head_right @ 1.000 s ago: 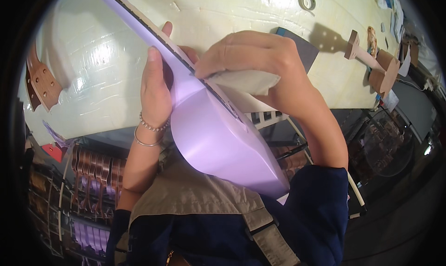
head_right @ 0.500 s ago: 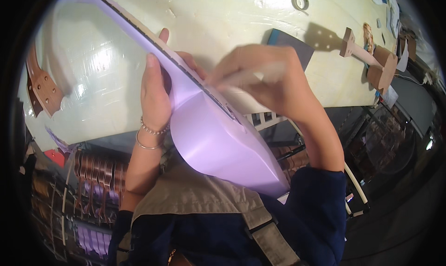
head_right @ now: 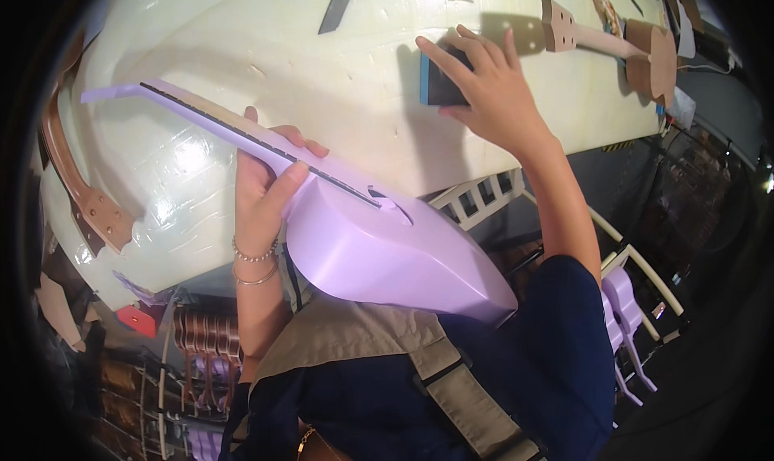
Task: The person sands the edges of a purple guitar body using a sanding block. They repeatedly pick up guitar bodies from a rack, sand the edges, and return them to the rack.
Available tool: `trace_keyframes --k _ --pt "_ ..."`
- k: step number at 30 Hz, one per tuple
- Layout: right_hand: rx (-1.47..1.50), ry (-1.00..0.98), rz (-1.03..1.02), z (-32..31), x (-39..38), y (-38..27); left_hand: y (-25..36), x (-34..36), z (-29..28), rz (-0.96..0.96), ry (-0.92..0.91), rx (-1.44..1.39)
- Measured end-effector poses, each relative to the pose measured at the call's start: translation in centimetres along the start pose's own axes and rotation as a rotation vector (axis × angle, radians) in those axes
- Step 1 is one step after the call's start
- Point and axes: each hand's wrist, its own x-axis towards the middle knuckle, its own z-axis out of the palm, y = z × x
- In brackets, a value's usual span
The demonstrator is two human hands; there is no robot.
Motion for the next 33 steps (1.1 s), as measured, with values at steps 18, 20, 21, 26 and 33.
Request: trace_keyframes --k 18,20,21,26,33 --pt "0.829 -0.142 0.132 -4.4 -1.6 -7.1 -0.3 0.2 1.6 -0.085 0.288 -0.003" --pt "0.797 -0.105 0.130 -4.2 -1.6 -7.4 -0.4 0.2 1.5 -0.080 0.286 -0.024" --pt "0.780 -0.074 0.132 -4.0 -1.5 -7.5 -0.4 0.2 1.5 -0.080 0.284 -0.026" --pt "0.722 -0.090 0.181 -4.2 -1.2 -8.2 -0.3 0.2 1.5 -0.073 0.278 -0.047" --pt "0.821 -0.130 0.243 -4.7 -1.5 -8.0 -0.4 0.2 1.3 -0.065 0.270 -0.045"
